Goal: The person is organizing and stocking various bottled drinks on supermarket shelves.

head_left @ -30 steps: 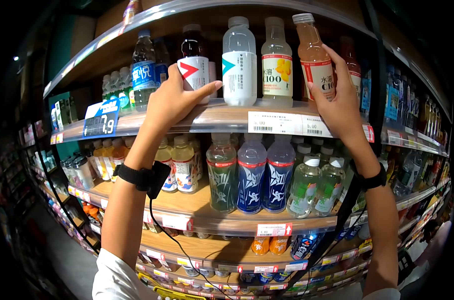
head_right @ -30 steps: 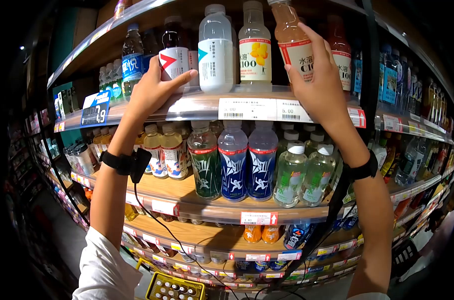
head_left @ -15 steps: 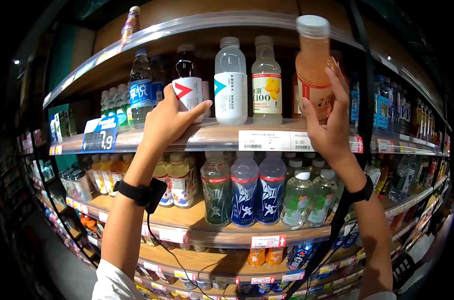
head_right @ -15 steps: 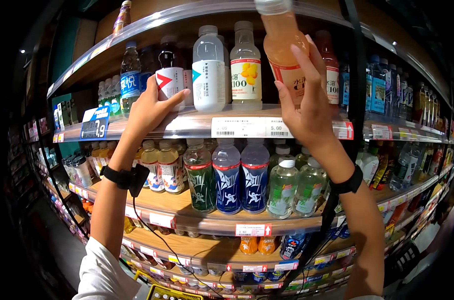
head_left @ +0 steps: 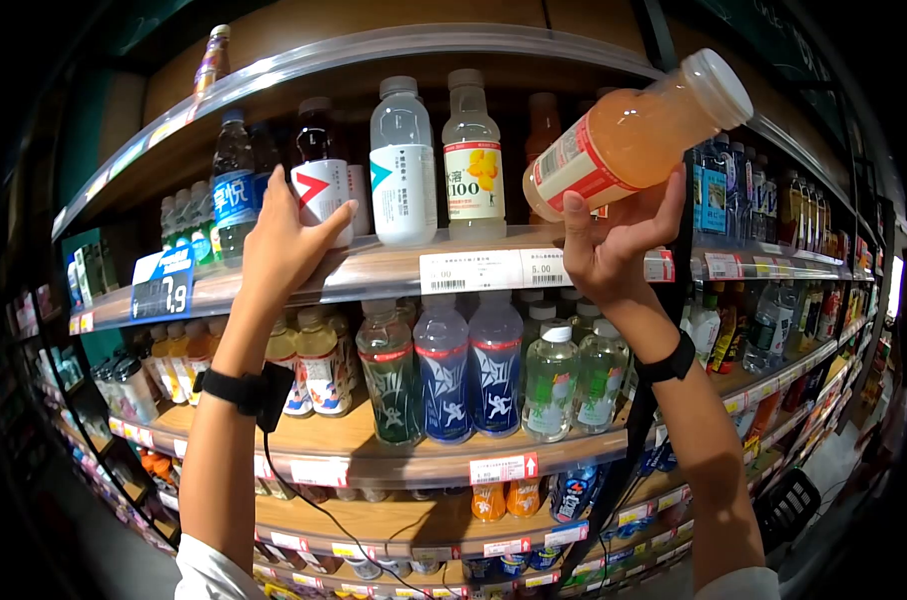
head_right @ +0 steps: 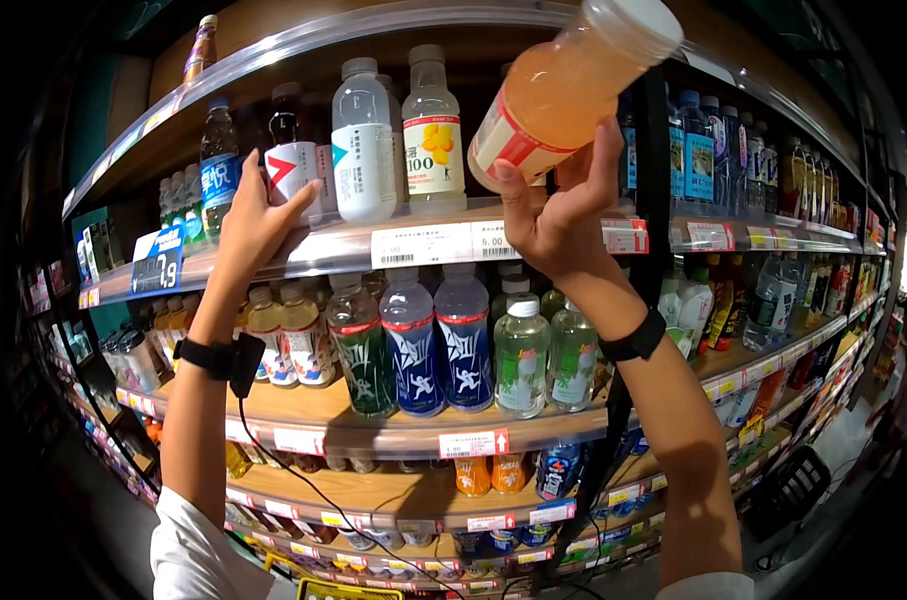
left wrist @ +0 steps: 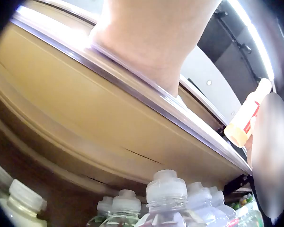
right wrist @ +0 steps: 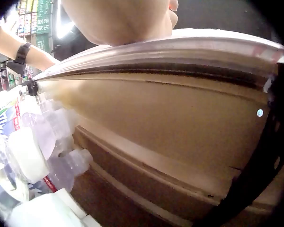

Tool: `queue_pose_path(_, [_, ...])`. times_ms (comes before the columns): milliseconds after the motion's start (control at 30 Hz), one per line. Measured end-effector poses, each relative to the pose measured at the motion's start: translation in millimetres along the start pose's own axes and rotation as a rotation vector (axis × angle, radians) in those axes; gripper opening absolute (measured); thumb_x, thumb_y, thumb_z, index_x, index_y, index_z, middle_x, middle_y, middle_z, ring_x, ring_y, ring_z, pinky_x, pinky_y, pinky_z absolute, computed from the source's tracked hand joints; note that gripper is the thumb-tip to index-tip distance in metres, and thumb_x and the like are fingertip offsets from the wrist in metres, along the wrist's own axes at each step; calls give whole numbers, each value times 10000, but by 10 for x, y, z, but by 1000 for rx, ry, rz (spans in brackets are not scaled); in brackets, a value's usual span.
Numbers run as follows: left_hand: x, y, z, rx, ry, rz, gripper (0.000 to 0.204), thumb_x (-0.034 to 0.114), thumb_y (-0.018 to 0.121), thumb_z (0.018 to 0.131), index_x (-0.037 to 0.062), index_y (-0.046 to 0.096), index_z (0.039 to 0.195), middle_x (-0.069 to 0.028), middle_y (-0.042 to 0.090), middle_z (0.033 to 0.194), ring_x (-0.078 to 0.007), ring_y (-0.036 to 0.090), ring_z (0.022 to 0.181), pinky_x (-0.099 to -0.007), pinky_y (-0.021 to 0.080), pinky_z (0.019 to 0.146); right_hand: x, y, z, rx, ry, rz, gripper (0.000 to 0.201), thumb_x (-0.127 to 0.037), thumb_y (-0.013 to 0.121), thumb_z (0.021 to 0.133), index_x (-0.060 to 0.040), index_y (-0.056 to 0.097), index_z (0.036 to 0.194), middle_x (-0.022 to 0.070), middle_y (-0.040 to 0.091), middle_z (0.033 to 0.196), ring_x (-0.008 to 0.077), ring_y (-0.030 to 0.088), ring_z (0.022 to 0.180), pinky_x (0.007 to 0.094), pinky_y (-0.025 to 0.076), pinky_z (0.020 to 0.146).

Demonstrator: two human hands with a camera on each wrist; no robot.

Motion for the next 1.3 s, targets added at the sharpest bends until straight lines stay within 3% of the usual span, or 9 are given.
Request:
queue_pose_path(100, [187,-295,-69,312,294,-115,796,307,826,855,-93,459,1437,-295,596,1338,-396,624,1237,-450,499,1060,-80,-56,55,54,-14,5,950,-37,673,991,-55,-50,1608,304,303,1506,388,507,1331,497,485,1099])
queue_pose_path(233, [809,-603,-383,236,540,-350,553,136,793,893,-8,552,1369,-186,658,1316,-280,656,1214,-400,513,1053,-262,-92,262,102,200,254,961,-87,624,1012,-83,-121,1619,274,223,1573,357,369,1436,503,347,1206])
queue_pose_path(367, [1480,-547,-706,-165,233,-1234,615,321,735,972,-13,474,1419,-160,613,1354,-233,610,1238,-358,502,1027,-810,-134,583,-24,383,518,936,-141,678,981,-58,25,1646,225,353,1561,317,439,1427,456,437,1151])
queue_pose_path(500, [1851,-560,-1058,-329,-19,-1525,527,393,639,1041,11,502,1376,-127,619,1323,-160,590,1212,-337,469,1054,-1163,18,515,-286,738,786,1039,-146,855,829,-44,203,1631,183,392,1531,299,548,1332,400,528,1071])
queue_pose_path(767, [1731,-4,-1389,-517,-621,-1930,611,519,434,1077,12,593,1378,-97,704,1224,-201,700,1069,-336,583,912,-1437,50,325,-607,534,511,1168,-224,922,748,-37,207,1652,176,258,1583,310,420,1448,406,483,1120])
queue_pose_path(967, [1554,285,-1240,-577,-461,-1898,771,612,295,1011,9,587,1394,-171,665,1356,-265,726,1001,-414,620,850,-1310,180,-42,-438,1228,1201,1072,-55,830,836,-27,125,1644,168,289,1600,291,384,1489,438,420,1187])
queue_pose_path(1033, [1800,203,-1197,-756,-281,-2287,767,612,280,1021,-18,596,1326,-229,631,1406,-342,691,1159,-509,580,998,-1253,197,-95,-440,1229,1187,988,-10,808,855,-11,178,1616,151,353,1568,264,410,1473,432,430,1177])
queue_pose_path(1233, [1778,165,-949,-525,-193,-1651,516,408,375,1117,-5,672,1212,-121,744,1154,-190,705,1029,-333,550,965,-1068,124,-21,-400,1082,1092,874,14,811,848,15,288,1548,146,491,1468,225,512,1387,399,452,1151])
queue_pose_path(1300, [1627,-160,-646,-173,182,-1221,319,268,571,1084,-4,722,1153,-95,754,1125,-147,693,1029,-307,535,955,-847,64,-2,-272,989,996,878,31,805,842,13,287,1550,148,497,1469,235,530,1368,408,471,1134])
Point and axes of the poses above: each hand's wrist, its own z-axis towards the middle knuckle, its own y-axis out of the palm, x = y × z, the point moved 10 cm from there along z, towards the middle knuckle
